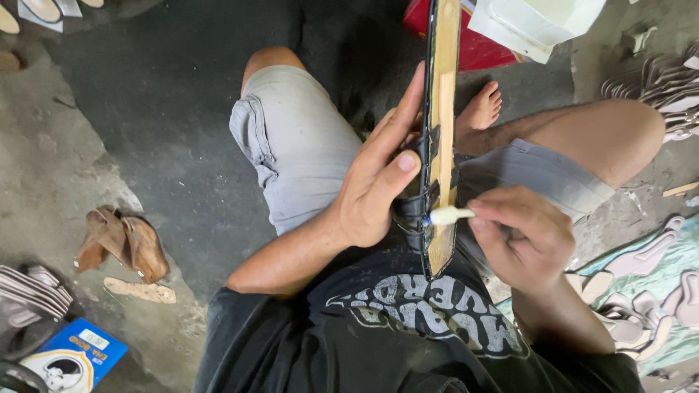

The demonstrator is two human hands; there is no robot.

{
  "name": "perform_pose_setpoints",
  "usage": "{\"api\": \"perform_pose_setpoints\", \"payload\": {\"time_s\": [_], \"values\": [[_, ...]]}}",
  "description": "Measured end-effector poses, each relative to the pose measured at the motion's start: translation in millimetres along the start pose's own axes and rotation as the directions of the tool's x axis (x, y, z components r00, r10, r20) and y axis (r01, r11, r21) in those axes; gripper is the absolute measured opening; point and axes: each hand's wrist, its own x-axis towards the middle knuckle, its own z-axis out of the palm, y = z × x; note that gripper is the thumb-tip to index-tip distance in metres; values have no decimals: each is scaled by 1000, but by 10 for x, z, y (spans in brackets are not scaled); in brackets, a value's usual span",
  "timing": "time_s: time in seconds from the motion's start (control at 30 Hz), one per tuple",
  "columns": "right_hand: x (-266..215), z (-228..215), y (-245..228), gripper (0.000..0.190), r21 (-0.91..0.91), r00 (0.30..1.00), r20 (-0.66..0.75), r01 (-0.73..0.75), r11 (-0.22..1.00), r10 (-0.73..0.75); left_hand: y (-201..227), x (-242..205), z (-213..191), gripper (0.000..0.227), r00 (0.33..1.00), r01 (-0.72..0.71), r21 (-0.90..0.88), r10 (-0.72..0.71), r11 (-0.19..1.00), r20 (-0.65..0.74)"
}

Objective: The person sits on the floor and applies glue to the edges of black slippers using a toothbrush. They repeatedly dip the toothbrush into a container and spread the glue along the slipper's perimeter, then place the finished slipper on a nearby rack.

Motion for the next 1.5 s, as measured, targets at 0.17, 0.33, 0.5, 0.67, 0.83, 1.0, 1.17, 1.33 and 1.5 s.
{"api": "perform_pose_setpoints", "payload": {"time_s": [0.17,0.33,0.5,0.67,0.83,1.0,1.17,1.33,1.5], "values": [[-39,45,17,15,-54,984,-129,-129,990,121,-27,9,11,72,1000,3,-176,-2,984,6],[-88,52,359,11,-136,990,-127,-74,988,56,-117,-16,37,75,994,106,-328,-89,939,67],[69,348,982,15,323,913,-46,-371,870,406,-301,-43,186,83,974,39,-665,-177,746,-141],[-53,664,971,44,978,828,206,-189,-86,521,-545,38,256,109,974,-132,-570,-1,811,-228],[20,532,1050,39,977,796,151,-211,35,587,-670,98,118,112,897,-382,434,441,816,-40],[139,354,1127,39,971,797,-3,-143,193,605,-630,32,162,107,962,-187,150,212,971,-173],[317,131,1241,39,907,812,-170,-92,411,559,-242,-117,179,54,795,304,615,-550,727,256],[413,-51,1312,40,820,893,-236,-29,571,383,6,59,131,61,932,-287,827,342,483,123],[588,-179,1317,37,800,916,-239,-3,601,322,-13,599,128,90,895,-237,884,445,403,37]]}}
